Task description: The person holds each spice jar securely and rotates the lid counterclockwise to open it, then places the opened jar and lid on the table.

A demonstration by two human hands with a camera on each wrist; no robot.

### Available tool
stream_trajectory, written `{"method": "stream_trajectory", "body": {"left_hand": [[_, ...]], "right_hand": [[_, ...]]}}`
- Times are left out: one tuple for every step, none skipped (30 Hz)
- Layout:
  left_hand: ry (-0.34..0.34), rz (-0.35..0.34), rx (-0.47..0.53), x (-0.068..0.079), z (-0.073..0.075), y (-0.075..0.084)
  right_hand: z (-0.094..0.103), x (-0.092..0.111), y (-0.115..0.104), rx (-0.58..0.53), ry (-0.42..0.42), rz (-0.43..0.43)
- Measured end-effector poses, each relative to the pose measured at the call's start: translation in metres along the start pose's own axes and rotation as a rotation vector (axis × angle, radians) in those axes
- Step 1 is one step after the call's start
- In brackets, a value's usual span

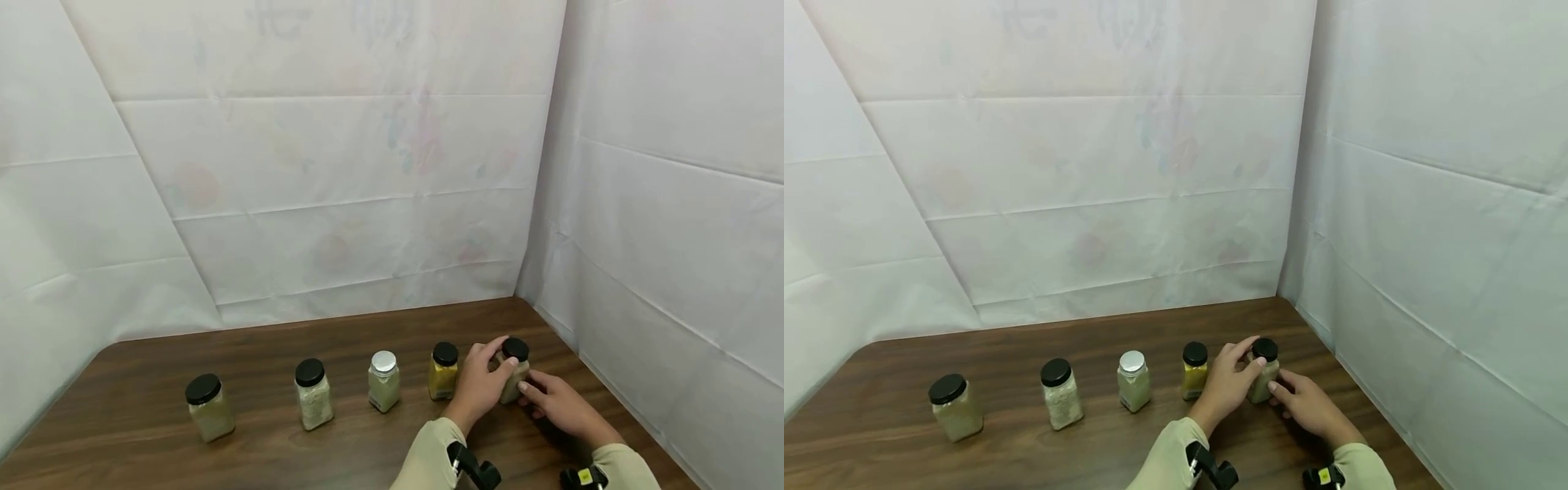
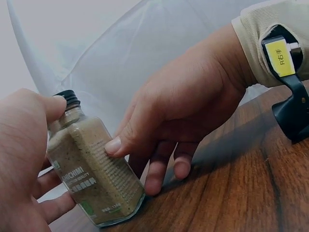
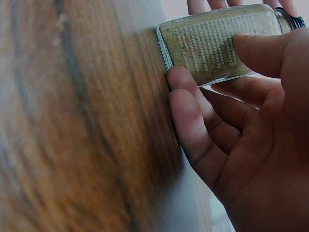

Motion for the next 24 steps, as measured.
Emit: {"method": "stream_trajectory", "body": {"left_hand": [[0.000,0.003,0.000,0.0008,0.0006,-0.0009],[0.001,0.006,0.000,0.0014,0.0012,-0.0016],[0.001,0.003,-0.001,0.0016,0.0015,-0.0022],[0.003,-0.001,0.003,0.0017,0.0021,-0.0018],[0.003,-0.008,0.010,0.0017,0.0023,-0.0016],[0.003,-0.015,0.017,0.0019,0.0027,-0.0008],[0.006,-0.022,0.025,0.0019,0.0032,-0.0001],[0.008,-0.029,0.030,0.0019,0.0035,0.0007],[0.010,-0.030,0.034,0.0019,0.0039,0.0008],[0.013,-0.027,0.037,0.0021,0.0043,0.0005],[0.013,-0.028,0.040,0.0021,0.0042,-0.0001],[0.014,-0.024,0.042,0.0020,0.0042,-0.0006],[0.015,-0.027,0.043,0.0021,0.0041,-0.0009],[0.018,-0.024,0.047,0.0021,0.0040,-0.0017],[0.022,-0.022,0.057,0.0018,0.0041,-0.0025],[0.026,-0.024,0.069,0.0017,0.0041,-0.0027],[0.031,-0.026,0.084,0.0013,0.0042,-0.0032],[0.037,-0.022,0.100,0.0009,0.0044,-0.0040],[0.043,-0.025,0.114,0.0006,0.0046,-0.0043],[0.048,-0.022,0.128,0.0000,0.0047,-0.0049],[0.050,-0.024,0.141,-0.0004,0.0047,-0.0051],[0.052,-0.025,0.146,-0.0005,0.0046,-0.0053],[0.051,-0.024,0.148,-0.0007,0.0042,-0.0058],[0.050,-0.024,0.148,-0.0005,0.0041,-0.0060]], "right_hand": [[-0.0013,0.0000,-0.0001,0.000,-0.002,-0.006],[-0.0020,-0.0002,-0.0001,-0.008,-0.003,-0.009],[-0.0022,-0.0004,-0.0001,-0.011,-0.001,-0.010],[-0.0022,-0.0005,-0.0003,-0.014,0.002,-0.013],[-0.0022,-0.0004,-0.0003,-0.017,0.005,-0.016],[-0.0021,-0.0003,-0.0004,-0.018,0.008,-0.016],[-0.0021,-0.0001,-0.0006,-0.018,0.009,-0.015],[-0.0022,0.0002,-0.0007,-0.019,0.008,-0.014],[-0.0026,0.0006,-0.0007,-0.018,0.007,-0.013],[-0.0034,0.0008,-0.0002,-0.018,0.006,-0.013],[-0.0041,0.0009,0.0002,-0.020,0.004,-0.012],[-0.0045,0.0010,0.0004,-0.019,0.003,-0.009],[-0.0049,0.0010,0.0008,-0.020,0.002,-0.009],[-0.0051,0.0010,0.0012,-0.022,0.000,-0.008],[-0.0052,0.0008,0.0013,-0.022,0.000,-0.007],[-0.0051,0.0005,0.0013,-0.022,-0.001,-0.006],[-0.0048,0.0002,0.0013,-0.021,-0.001,-0.005],[-0.0045,-0.0001,0.0011,-0.020,-0.001,-0.003],[-0.0041,-0.0004,0.0009,-0.018,-0.001,-0.002],[-0.0037,-0.0008,0.0006,-0.016,0.000,0.000],[-0.0032,-0.0009,0.0004,-0.015,0.001,0.001],[-0.0029,-0.0008,0.0003,-0.015,0.001,0.000],[-0.0027,-0.0006,0.0003,-0.014,0.001,-0.003],[-0.0025,-0.0003,0.0004,-0.014,0.000,-0.005]]}}
Point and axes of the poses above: each hand's wrist, its own x-axis away from the middle knuckle, its own z-axis out of the back of the hand, y = z × x, the point moved 8 cm from there along -x, towards the middle knuckle, and after that the axes turned 11 degrees about x, right-handed, at the moved point
